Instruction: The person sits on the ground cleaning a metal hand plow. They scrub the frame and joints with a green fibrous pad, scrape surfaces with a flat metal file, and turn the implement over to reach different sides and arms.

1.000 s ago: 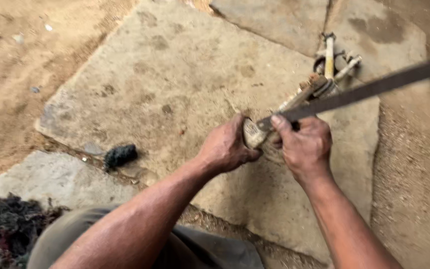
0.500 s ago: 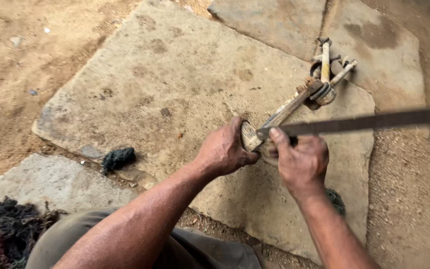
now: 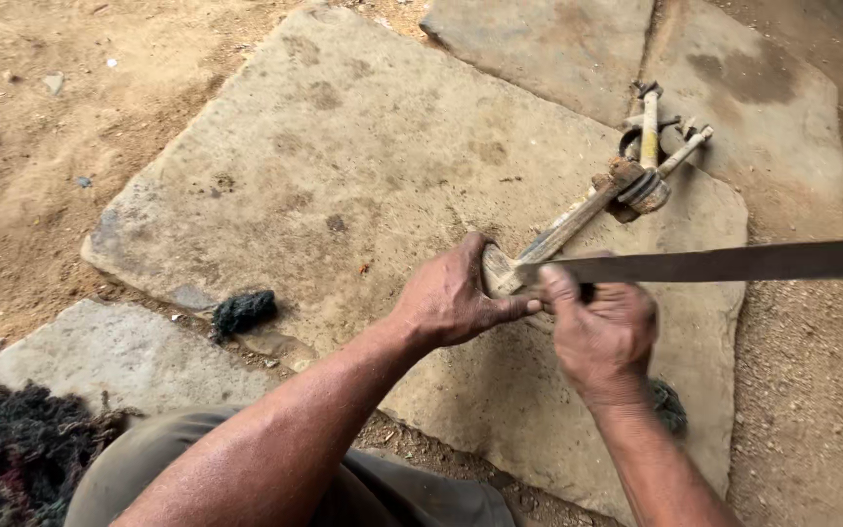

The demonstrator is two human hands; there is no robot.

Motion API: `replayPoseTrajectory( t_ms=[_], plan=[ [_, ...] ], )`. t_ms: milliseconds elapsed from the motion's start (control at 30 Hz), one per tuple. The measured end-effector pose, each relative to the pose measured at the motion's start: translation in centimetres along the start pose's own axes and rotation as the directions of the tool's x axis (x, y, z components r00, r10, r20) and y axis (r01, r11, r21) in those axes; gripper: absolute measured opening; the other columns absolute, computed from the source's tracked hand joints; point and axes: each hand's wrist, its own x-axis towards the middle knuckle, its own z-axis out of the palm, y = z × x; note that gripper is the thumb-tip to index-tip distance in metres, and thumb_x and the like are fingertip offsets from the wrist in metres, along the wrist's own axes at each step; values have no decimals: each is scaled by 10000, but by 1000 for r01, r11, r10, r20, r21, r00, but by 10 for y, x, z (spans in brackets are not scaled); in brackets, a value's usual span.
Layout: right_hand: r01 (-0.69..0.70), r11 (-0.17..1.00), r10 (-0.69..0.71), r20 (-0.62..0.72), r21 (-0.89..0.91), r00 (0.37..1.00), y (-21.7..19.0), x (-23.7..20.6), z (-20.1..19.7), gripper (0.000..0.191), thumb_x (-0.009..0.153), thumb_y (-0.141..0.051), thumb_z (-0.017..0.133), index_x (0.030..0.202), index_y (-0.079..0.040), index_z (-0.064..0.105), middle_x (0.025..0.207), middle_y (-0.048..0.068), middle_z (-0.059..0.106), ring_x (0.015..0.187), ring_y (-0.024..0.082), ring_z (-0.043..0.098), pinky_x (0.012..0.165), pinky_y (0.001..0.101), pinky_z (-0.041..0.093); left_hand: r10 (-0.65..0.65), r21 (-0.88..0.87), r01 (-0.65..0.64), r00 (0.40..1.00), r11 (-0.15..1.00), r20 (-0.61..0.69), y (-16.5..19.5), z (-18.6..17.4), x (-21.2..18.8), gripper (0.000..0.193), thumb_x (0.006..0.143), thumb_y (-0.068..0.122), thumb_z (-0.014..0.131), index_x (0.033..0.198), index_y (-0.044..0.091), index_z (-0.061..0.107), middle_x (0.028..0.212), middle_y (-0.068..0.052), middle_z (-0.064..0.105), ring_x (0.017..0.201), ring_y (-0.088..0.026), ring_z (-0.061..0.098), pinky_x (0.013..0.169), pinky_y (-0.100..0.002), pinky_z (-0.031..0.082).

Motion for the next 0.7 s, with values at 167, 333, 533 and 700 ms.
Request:
replayPoseTrajectory(
  t_ms=[167, 333, 533, 700],
  plan=[
    [19, 991, -18, 6, -135, 1000, 1, 2, -1, 314, 1042, -322, 675, 847, -91, 758, 653, 62, 687, 553, 160, 643, 558, 305, 568, -37, 42, 35, 999, 998, 32, 0, 1, 1, 1021, 706, 746, 718, 1408, 50, 464, 1025, -158, 713, 901, -287, 715, 783, -446, 615],
    [82, 997, -82, 45, -7, 996, -13, -10, 5, 194, 1009, -261, 710, 906, -100, 737, 658, 31, 679, 522, 124, 603, 495, 302, 494, 4, 61, -3, 1000, 998, -20, 4, -2, 0, 861, 751, 629, 772, 1329, 46, 514, 1047, -178, 710, 919, -310, 714, 790, -446, 593],
    [-37, 977, 34, 18, 208, 999, -24, -8, 4, 184, 993, -259, 714, 994, -78, 749, 734, 27, 729, 639, 101, 645, 577, 291, 516, -1, 7, 1, 997, 1000, -76, 10, -7, -8, 804, 725, 484, 815, 1329, 45, 517, 1069, -193, 729, 962, -350, 722, 817, -452, 578],
    [-62, 986, 58, 27, 154, 998, -25, -14, 2, 204, 1008, -272, 696, 977, -88, 778, 774, 20, 755, 691, 127, 693, 640, 306, 561, -108, 80, 103, 993, 991, 56, 12, -7, -4, 720, 798, 508, 764, 1306, 51, 536, 1037, -176, 751, 924, -328, 758, 794, -439, 606]
  ],
)
